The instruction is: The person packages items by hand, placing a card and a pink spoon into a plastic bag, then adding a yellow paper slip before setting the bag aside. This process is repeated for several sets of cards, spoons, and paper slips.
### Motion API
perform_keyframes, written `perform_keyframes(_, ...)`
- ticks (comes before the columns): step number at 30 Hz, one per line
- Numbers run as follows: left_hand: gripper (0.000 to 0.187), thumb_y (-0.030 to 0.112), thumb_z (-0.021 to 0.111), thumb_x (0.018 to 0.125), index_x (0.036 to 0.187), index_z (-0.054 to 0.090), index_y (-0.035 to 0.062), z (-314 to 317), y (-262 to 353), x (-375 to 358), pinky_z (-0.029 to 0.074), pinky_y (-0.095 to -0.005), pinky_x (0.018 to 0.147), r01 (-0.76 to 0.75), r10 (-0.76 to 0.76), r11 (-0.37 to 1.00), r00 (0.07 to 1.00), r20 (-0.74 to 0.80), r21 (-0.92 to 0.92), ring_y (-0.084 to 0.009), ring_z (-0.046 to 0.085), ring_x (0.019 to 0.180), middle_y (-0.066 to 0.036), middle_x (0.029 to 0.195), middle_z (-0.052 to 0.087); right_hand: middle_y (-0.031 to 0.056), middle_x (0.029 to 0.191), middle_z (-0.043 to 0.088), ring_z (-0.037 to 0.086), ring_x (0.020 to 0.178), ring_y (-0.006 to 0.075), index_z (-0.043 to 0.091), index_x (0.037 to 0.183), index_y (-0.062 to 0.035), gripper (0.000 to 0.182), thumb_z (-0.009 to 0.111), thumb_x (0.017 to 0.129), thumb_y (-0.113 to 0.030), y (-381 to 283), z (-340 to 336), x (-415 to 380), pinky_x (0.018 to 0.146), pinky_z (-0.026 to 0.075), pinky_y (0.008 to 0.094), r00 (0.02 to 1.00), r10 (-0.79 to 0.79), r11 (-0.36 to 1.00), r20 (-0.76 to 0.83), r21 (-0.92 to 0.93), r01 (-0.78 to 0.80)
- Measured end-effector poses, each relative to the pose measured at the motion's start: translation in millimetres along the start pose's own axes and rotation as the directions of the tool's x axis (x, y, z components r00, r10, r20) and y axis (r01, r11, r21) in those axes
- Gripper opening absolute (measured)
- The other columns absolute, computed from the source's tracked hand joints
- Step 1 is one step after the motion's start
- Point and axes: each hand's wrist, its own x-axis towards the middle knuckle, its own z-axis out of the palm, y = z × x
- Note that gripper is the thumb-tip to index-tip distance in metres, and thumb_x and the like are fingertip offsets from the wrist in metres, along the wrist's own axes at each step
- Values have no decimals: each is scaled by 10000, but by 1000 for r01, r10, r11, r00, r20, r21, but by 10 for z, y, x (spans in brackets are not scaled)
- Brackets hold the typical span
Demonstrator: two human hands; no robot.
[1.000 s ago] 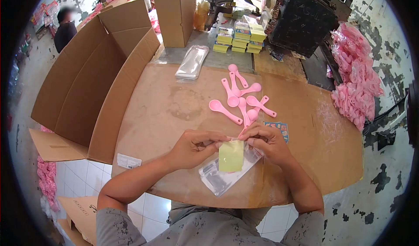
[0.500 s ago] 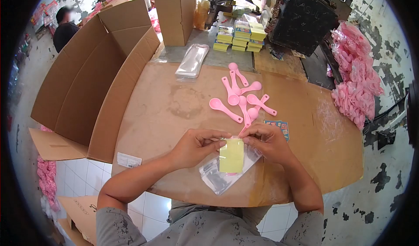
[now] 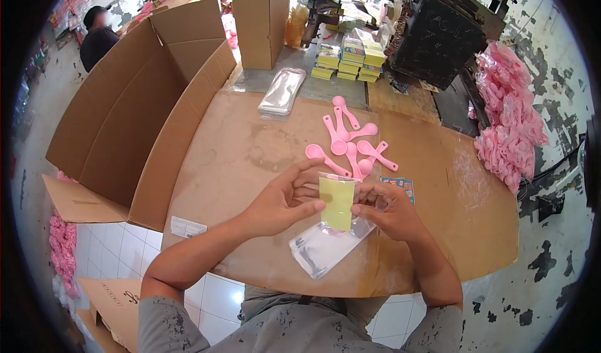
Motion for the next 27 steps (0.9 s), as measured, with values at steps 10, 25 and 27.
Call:
perform_keyframes(10,402,243,547,1060,1400,518,32,-533,561,137,565,-377,911,-438,391,898,743,-543,47,-196,692,1103,-84,1207,689,83,1064,714,687,961,210,712,1184,-45,295,764,898,-97,18,-734,-105,865,528,350,946,-181,805,-268,-593,-15)
perform_keyframes(25,253,149,844,825,1022,729,40,-30,-466,135,519,-367,779,-378,237,450,924,300,809,-259,652,895,-92,964,676,101,1079,686,656,1040,262,702,991,-19,197,797,831,-84,298,-1082,-280,963,484,391,945,-132,743,-299,-661,-105)
perform_keyframes(27,189,107,798,882,1038,723,33,-55,-454,123,531,-340,808,-215,107,669,975,194,711,-212,675,915,-86,985,704,79,1061,691,664,1003,215,689,1028,-28,199,789,859,-65,222,-1046,-332,950,495,370,939,-117,784,-325,-610,-114)
